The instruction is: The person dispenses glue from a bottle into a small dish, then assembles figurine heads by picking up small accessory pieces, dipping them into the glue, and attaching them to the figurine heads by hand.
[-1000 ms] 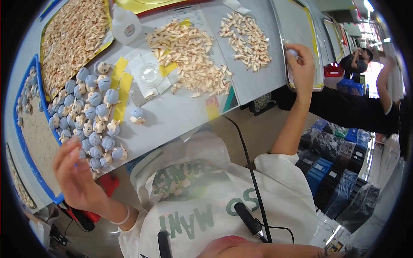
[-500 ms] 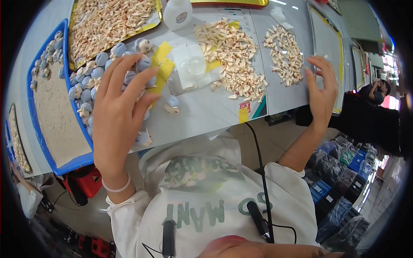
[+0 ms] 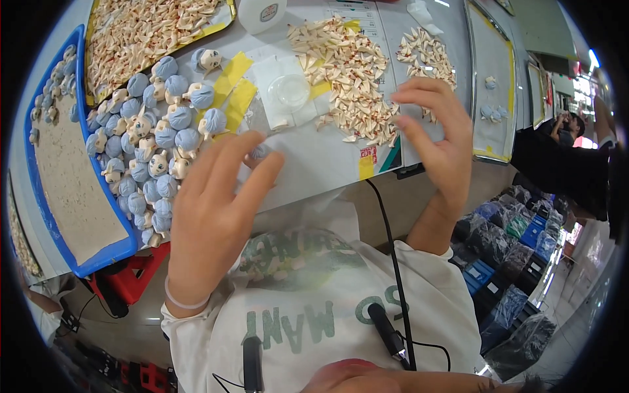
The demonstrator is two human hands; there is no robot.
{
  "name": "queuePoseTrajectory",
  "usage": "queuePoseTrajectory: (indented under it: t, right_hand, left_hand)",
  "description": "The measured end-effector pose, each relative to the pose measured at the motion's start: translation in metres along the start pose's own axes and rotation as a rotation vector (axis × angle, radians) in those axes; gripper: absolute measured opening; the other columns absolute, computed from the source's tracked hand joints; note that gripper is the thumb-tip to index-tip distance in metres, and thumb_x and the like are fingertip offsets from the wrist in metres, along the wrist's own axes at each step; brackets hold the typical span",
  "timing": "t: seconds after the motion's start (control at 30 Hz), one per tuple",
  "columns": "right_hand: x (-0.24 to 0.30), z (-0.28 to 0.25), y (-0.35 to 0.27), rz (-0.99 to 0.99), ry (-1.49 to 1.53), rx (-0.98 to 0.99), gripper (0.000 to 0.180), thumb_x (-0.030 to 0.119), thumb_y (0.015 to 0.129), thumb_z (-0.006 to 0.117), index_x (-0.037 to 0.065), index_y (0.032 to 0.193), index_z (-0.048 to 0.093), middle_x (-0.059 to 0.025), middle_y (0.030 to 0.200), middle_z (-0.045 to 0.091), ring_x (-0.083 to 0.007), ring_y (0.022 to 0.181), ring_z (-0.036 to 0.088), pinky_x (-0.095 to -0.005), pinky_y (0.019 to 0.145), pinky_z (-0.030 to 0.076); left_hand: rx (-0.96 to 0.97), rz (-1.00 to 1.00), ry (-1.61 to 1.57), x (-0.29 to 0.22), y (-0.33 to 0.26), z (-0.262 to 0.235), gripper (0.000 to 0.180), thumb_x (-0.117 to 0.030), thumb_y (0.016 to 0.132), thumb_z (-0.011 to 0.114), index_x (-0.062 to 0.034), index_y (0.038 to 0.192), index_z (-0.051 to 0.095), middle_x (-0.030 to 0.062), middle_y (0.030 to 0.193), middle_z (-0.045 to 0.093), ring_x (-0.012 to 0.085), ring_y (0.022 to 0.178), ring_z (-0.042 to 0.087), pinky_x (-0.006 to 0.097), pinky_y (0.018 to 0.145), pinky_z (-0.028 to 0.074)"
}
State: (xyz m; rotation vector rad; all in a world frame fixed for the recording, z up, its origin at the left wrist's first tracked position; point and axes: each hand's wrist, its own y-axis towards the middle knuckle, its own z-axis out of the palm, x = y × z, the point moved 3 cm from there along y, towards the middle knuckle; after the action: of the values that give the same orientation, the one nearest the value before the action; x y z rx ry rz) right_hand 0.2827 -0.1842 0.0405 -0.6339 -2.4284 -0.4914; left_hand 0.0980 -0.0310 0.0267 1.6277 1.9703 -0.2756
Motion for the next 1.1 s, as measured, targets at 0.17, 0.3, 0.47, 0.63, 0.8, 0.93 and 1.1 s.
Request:
queuePoseTrajectory:
  t: [0.17, 0.3, 0.47, 0.63, 0.8, 0.93, 1.1]
  right_hand:
    - [0.000, 0.023, 0.001, -0.038, -0.072, 0.053, 0.017, 0.005, 0.065, 0.063, 0.005, 0.082, 0.061, -0.0061, 0.081, 0.055, -0.0229, 0.077, 0.052, -0.0303, 0.067, 0.041]
    - [-0.007, 0.026, 0.001, -0.045, -0.123, 0.076, 0.015, 0.003, 0.066, 0.062, 0.004, 0.081, 0.063, -0.0068, 0.081, 0.056, -0.0197, 0.075, 0.054, -0.0281, 0.065, 0.042]
    - [-0.007, 0.029, 0.003, -0.034, -0.074, 0.054, 0.009, 0.002, 0.067, 0.061, 0.003, 0.076, 0.059, -0.0059, 0.076, 0.055, -0.0200, 0.072, 0.052, -0.0285, 0.062, 0.042]
    - [-0.004, 0.031, 0.004, -0.016, -0.021, 0.028, 0.006, 0.002, 0.069, 0.059, 0.002, 0.074, 0.055, -0.0055, 0.073, 0.054, -0.0199, 0.070, 0.051, -0.0285, 0.059, 0.042]
    - [-0.004, 0.027, 0.000, -0.010, 0.032, -0.101, 0.008, -0.002, 0.071, 0.057, 0.002, 0.079, 0.057, -0.0065, 0.077, 0.056, -0.0155, 0.062, 0.052, -0.0245, 0.058, 0.042]
    - [0.000, 0.026, 0.001, -0.021, -0.039, -0.103, 0.014, -0.003, 0.072, 0.057, 0.002, 0.083, 0.061, -0.0065, 0.077, 0.057, -0.0140, 0.062, 0.053, -0.0237, 0.056, 0.043]
    - [-0.001, 0.029, 0.001, -0.036, 0.063, -0.075, 0.015, -0.005, 0.070, 0.058, 0.002, 0.082, 0.064, -0.0063, 0.076, 0.058, -0.0141, 0.063, 0.055, -0.0242, 0.055, 0.044]
  left_hand:
    - [0.011, 0.014, -0.040, 0.001, -0.001, 0.005, 0.029, 0.005, 0.060, 0.059, -0.0016, 0.089, 0.058, 0.0116, 0.097, 0.051, 0.0263, 0.086, 0.053, 0.031, 0.068, 0.046]
    - [-0.081, -0.083, -0.527, -0.003, -0.011, -0.002, 0.031, 0.007, 0.061, 0.064, -0.0009, 0.091, 0.058, 0.0124, 0.097, 0.049, 0.0227, 0.087, 0.053, 0.030, 0.068, 0.047]
    - [-0.216, -0.156, -1.185, 0.004, -0.026, 0.011, 0.031, 0.001, 0.066, 0.069, 0.0007, 0.093, 0.054, 0.0129, 0.099, 0.046, 0.0204, 0.085, 0.055, 0.032, 0.071, 0.049]
    - [-0.254, -0.389, -1.661, 0.005, -0.030, 0.019, 0.036, -0.018, 0.076, 0.067, 0.0002, 0.101, 0.048, 0.0164, 0.100, 0.054, 0.0204, 0.083, 0.057, 0.030, 0.073, 0.048]
    - [-0.192, -0.340, -1.657, 0.008, -0.034, 0.023, 0.036, -0.022, 0.077, 0.066, -0.0005, 0.101, 0.050, 0.0164, 0.101, 0.056, 0.0203, 0.085, 0.057, 0.028, 0.074, 0.047]
    - [-0.238, -0.278, -1.610, 0.008, -0.036, 0.025, 0.035, -0.015, 0.074, 0.069, -0.0002, 0.100, 0.051, 0.0158, 0.104, 0.054, 0.0211, 0.091, 0.055, 0.030, 0.079, 0.046]
    - [-0.293, -0.242, -1.538, 0.009, -0.039, 0.023, 0.037, -0.006, 0.068, 0.071, 0.0009, 0.099, 0.051, 0.0152, 0.105, 0.051, 0.0228, 0.097, 0.052, 0.034, 0.081, 0.045]
